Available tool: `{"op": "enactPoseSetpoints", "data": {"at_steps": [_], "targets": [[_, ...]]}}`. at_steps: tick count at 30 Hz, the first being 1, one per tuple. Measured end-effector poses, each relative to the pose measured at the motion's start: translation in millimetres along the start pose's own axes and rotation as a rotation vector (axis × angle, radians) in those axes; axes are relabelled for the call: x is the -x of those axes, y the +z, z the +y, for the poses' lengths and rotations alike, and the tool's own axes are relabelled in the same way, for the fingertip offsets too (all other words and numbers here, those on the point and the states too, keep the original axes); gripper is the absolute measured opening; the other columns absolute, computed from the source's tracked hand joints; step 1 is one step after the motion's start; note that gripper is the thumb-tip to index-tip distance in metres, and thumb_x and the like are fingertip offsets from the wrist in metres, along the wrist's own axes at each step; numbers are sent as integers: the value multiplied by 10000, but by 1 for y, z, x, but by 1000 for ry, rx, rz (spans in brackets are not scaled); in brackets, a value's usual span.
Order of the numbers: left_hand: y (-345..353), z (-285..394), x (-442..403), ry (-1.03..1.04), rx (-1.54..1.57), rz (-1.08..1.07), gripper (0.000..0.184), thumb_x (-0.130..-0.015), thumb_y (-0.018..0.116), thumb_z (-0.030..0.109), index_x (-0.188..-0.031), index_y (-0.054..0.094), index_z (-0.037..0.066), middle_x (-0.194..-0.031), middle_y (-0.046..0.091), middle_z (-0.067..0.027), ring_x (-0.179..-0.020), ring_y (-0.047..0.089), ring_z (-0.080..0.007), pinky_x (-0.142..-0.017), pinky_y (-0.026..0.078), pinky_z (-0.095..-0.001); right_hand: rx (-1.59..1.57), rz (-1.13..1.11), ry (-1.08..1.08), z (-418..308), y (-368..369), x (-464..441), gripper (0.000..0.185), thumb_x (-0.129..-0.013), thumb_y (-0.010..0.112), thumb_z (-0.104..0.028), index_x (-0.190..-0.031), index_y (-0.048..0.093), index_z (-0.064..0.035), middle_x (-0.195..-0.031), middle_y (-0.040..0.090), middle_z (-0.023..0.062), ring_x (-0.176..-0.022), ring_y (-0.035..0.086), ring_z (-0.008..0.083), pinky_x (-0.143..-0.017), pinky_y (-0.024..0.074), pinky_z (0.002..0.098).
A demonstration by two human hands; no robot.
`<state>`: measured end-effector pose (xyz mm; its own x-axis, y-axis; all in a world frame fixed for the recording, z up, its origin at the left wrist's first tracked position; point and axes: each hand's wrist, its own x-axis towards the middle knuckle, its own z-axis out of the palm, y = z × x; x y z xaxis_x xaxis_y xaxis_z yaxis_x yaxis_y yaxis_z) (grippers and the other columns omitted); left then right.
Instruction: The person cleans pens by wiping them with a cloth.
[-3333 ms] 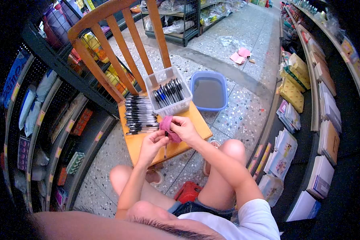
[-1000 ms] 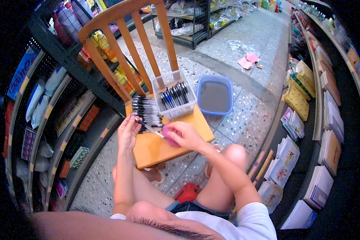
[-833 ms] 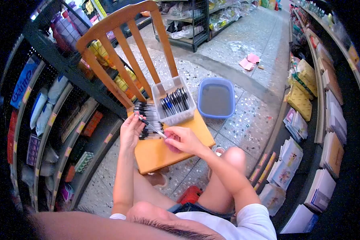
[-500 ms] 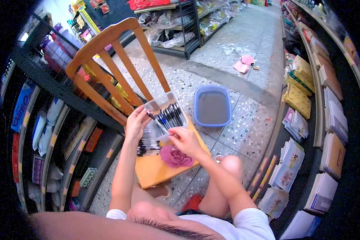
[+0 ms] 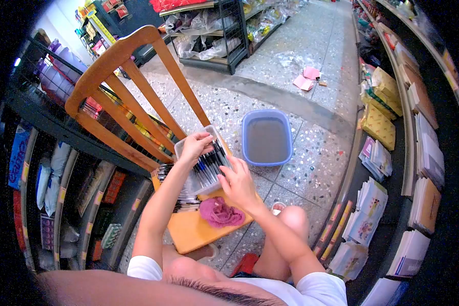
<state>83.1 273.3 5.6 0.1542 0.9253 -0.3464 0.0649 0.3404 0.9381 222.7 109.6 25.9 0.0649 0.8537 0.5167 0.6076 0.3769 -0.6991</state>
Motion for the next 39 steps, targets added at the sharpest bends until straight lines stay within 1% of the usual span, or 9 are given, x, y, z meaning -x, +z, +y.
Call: {"op": "enactPoseSetpoints", "data": {"at_steps": [4,10,19,26,28,32,35,37,39], "targets": [[2,-5,-7,9,-223,24,270,-814,660,136,-1016,596,-31,-813,649,-80,-624,638,-127,-518,523,-213,-25,-7,8,0,1,-1,219,-760,641,-110,-939,622,15,-1161,510,190,-1056,483,351,-908,395,401],[7,-4,-6,77,-352,74,208,-798,664,114,-908,653,-62,-742,665,-115,-591,656,-144,-457,493,-205,-41,-18,-11,1,-1,-3,218,-766,630,-108,-937,611,26,-1161,505,203,-1065,473,364,-912,392,409],[11,-7,-5,114,-277,88,179,-809,637,79,-893,650,-79,-745,666,-126,-624,668,-165,-503,531,-225,-46,-19,-17,1,-3,-2,204,-769,629,-110,-926,617,20,-1156,511,202,-1069,473,365,-910,395,410],[4,-17,-7,94,-104,26,250,-831,613,73,-1021,588,-86,-869,655,-134,-703,665,-166,-572,537,-215,-42,-11,-9,1,-3,-3,194,-762,640,-98,-915,629,21,-1156,517,189,-1068,485,350,-910,396,402],[1,-5,12,60,-51,-10,268,-849,598,79,-1062,558,-77,-891,645,-130,-735,657,-161,-623,538,-212,-50,1,-12,0,-1,-2,189,-759,638,-96,-909,628,19,-1142,522,190,-1056,485,353,-903,398,404],[-15,11,56,133,124,-40,265,-870,580,98,-1088,549,-50,-910,635,-121,-783,649,-166,-664,537,-227,-27,59,-47,3,2,-4,183,-747,639,-93,-895,627,15,-1105,535,190,-1029,490,355,-888,404,412],[-35,31,120,170,163,26,270,-898,539,121,-1105,541,-52,-933,628,-123,-831,639,-184,-711,533,-251,-5,135,-119,-9,4,-3,175,-734,645,-73,-890,628,5,-1058,553,169,-1002,502,340,-863,415,409],[-59,23,153,199,166,97,270,-894,550,125,-1102,546,-47,-912,628,-117,-803,639,-180,-689,532,-241,-33,160,-167,-20,5,2,169,-729,648,-62,-884,626,1,-1037,559,157,-987,507,335,-847,423,406],[-84,5,179,176,149,209,264,-895,549,121,-1102,547,-44,-895,628,-107,-783,640,-170,-671,533,-235,-94,103,-276,-31,10,11,157,-721,647,-45,-872,620,-10,-966,570,126,-899,543,300,-775,455,370]]}}
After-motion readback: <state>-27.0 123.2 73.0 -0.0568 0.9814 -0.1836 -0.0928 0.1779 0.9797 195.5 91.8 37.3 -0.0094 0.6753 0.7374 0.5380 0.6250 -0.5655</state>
